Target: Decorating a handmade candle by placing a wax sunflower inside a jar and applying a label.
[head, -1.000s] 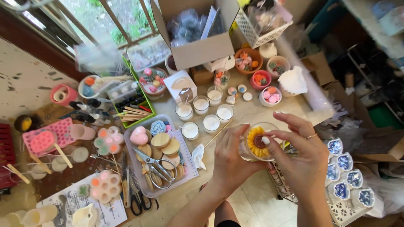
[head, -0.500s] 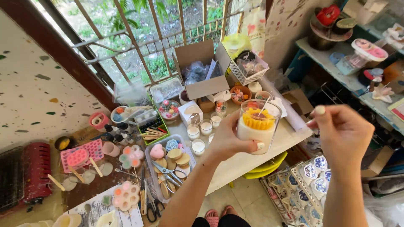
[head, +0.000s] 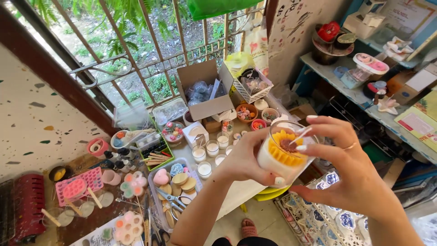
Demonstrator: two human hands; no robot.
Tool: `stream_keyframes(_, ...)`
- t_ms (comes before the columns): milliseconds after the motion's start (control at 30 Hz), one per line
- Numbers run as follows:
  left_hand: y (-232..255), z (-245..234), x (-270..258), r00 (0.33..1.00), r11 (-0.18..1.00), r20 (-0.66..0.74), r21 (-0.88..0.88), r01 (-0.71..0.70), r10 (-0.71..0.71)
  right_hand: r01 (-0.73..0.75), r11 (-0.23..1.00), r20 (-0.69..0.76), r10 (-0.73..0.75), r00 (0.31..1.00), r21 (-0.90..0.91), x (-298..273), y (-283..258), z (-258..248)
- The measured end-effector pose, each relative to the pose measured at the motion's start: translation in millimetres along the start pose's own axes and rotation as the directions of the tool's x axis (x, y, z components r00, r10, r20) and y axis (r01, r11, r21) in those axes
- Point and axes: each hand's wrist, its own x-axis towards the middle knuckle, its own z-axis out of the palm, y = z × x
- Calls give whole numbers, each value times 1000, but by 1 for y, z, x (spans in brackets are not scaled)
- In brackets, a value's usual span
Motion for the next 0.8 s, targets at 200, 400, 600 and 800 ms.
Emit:
stream_keyframes(200,-9,2,16,996,983,24,164,-84,81,-26,990,190,53,980,-140,6,10,-18)
stream_keyframes(400,0,13,31,995,994,17,57,-98,97,-20,992,200,45,979,-127,6,22,-27)
stream_keyframes(600,-8,10,37,991,983,5,125,-135,136,-33,994,198,52,979,-101,8,28,-32)
stream_keyframes(800,-9,12,42,993,988,-28,107,-109,112,-14,995,206,34,978,-97,7,36,-34)
